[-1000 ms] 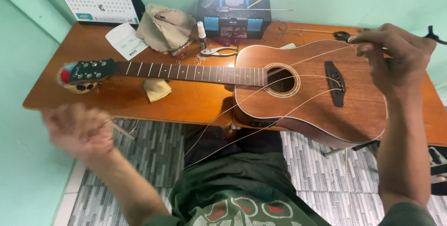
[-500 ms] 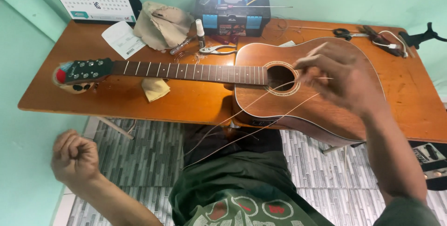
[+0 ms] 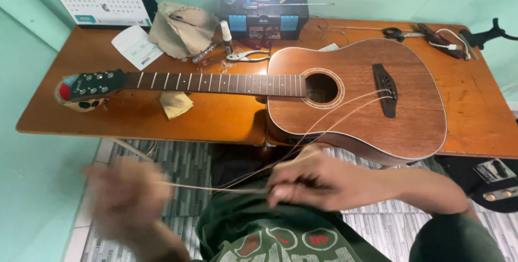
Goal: The person replaces the strings on an acoustic guitar. They thread new strings through the bridge, pull them taut, and wind them onto the tuning pegs at the headstock.
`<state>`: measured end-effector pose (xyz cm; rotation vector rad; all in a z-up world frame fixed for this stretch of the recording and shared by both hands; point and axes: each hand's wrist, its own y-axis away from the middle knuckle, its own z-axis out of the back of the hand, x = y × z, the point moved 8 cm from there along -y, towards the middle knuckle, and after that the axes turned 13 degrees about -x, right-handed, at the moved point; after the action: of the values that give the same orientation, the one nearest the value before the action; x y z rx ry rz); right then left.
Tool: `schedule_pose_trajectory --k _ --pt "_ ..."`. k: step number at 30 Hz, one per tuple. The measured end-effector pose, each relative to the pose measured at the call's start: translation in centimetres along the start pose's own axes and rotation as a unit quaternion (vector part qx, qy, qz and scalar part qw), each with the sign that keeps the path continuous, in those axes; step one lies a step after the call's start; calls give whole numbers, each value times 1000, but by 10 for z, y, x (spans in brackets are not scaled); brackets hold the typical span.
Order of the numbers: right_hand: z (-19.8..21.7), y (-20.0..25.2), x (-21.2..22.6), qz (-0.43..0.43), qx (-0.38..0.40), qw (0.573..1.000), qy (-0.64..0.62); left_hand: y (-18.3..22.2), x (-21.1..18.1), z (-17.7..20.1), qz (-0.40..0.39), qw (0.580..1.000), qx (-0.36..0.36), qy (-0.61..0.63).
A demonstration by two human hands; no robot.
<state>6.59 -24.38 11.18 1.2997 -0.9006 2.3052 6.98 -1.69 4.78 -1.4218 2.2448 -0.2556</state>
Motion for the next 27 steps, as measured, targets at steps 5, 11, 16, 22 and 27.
schedule_pose_trajectory --k 5,11,16,22,27 --pt "45 19 -3 -28 -62 995 75 152 -139 104 -364 929 -65 10" --pt "81 29 -12 -13 -102 970 218 218 -213 148 -438 885 -142 67" --pt "69 27 -26 28 -53 938 342 171 -192 146 -574 741 -304 169" --pt "10 34 -82 67 6 927 370 280 -217 252 -721 385 -571 68" --pt "-22 28 -114 40 58 923 379 53 -113 24 -481 512 -399 -589"
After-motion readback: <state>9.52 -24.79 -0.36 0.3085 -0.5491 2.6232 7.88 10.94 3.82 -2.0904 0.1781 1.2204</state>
